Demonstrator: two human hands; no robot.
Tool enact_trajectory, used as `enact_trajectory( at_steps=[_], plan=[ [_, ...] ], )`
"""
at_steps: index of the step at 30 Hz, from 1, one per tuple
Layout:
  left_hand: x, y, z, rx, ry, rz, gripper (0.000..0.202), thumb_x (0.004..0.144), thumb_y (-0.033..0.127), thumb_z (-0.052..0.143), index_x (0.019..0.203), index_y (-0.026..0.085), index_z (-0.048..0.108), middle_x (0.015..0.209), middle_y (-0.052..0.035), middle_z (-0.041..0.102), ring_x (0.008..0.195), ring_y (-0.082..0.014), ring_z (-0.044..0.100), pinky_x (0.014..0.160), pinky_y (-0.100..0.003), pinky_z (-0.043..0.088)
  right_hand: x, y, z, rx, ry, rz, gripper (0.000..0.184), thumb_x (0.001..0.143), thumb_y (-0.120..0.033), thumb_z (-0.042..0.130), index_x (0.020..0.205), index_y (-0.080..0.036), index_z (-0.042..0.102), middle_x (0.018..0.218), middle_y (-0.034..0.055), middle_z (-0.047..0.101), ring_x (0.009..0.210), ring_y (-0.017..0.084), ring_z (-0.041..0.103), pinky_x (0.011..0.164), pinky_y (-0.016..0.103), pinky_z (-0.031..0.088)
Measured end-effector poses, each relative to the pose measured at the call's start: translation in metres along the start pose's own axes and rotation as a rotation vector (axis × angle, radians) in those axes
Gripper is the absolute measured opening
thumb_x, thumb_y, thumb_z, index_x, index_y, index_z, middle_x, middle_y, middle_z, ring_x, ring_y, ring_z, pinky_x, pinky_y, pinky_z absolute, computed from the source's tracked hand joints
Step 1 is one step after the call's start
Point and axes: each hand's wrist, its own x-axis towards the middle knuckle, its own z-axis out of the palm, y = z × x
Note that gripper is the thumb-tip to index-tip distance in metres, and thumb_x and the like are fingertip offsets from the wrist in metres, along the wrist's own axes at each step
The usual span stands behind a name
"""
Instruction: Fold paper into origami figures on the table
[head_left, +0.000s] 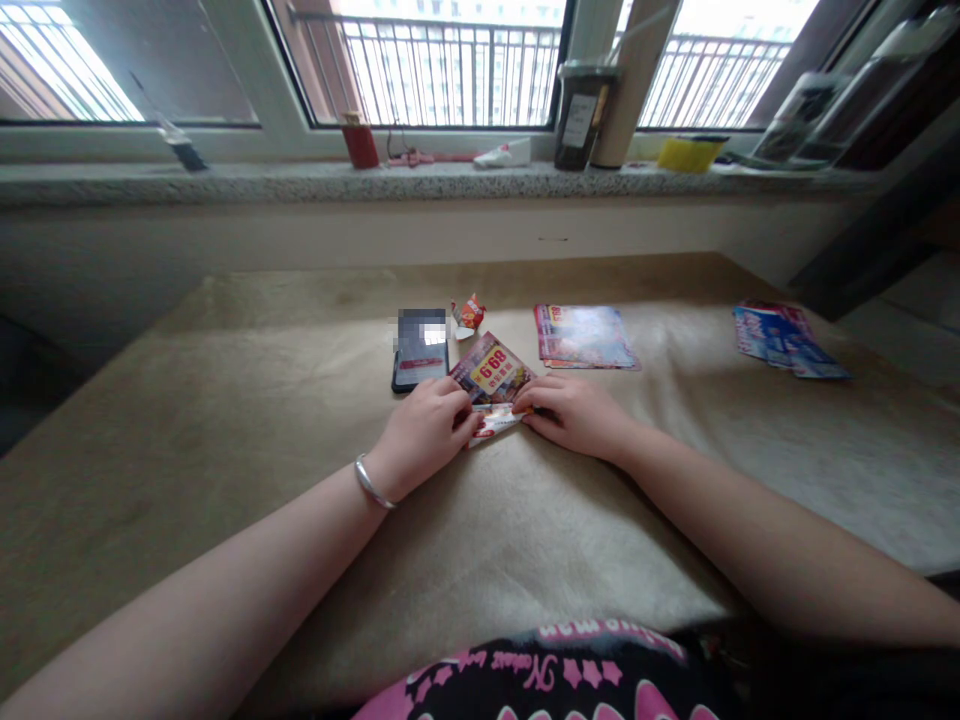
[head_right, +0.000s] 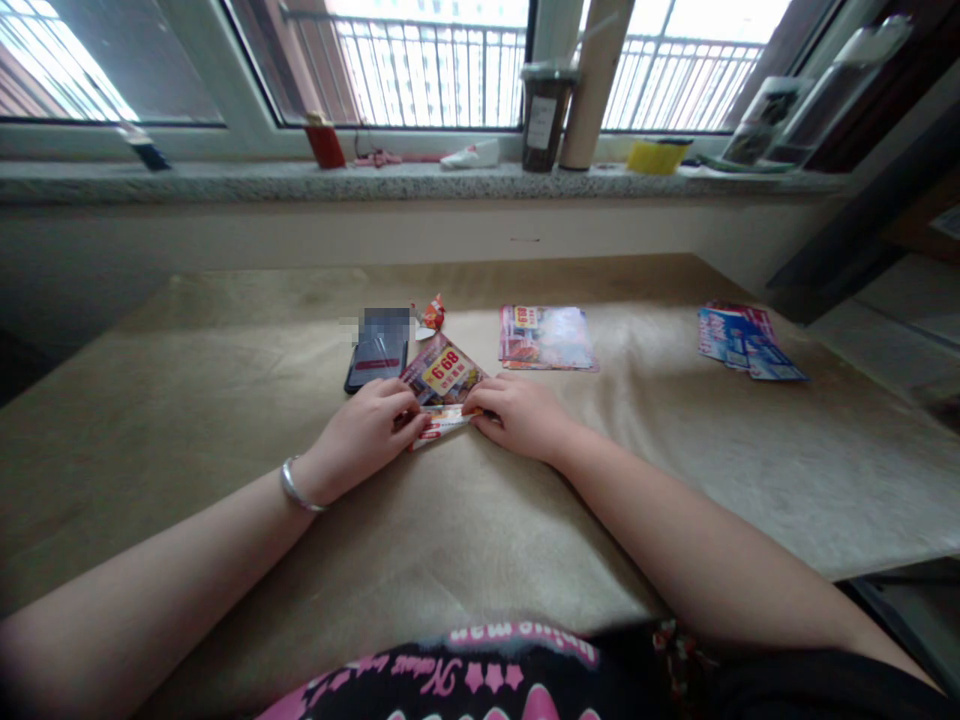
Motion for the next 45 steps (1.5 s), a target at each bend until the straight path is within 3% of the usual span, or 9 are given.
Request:
enact_trajectory(
  at_steps=[36,45],
  plan=[
    [0.0028,0.0000,-0.0005,0.107,-0.027,-0.085,0.019,0.089,0.027,0.049,0.080,0.013,0.057,0.087,-0.0069,0.054,0.076,-0.0157,0.054,0.071,-0.028,0.047,-0.0007,0.0017,0.0037,-0.164,0.045,-0.029,0.023,0.087,-0.023,0.052,0.099,-0.023,0.072,0.092,0.0067,0.065,0.085,0.018,0.053,0.077,0.032,0.044],
    [0.0013,-0.0022,-0.0003,0.070,0.027,-0.079,0.012,0.085,0.024,0.054,0.083,0.013,0.056,0.088,-0.0061,0.053,0.075,-0.0154,0.053,0.071,-0.029,0.048,-0.0001,0.0033,0.0043,-0.163,0.056,-0.039,0.024,0.089,-0.024,0.050,0.100,-0.024,0.072,0.090,0.0065,0.064,0.082,0.017,0.054,0.075,0.032,0.044]
  ],
)
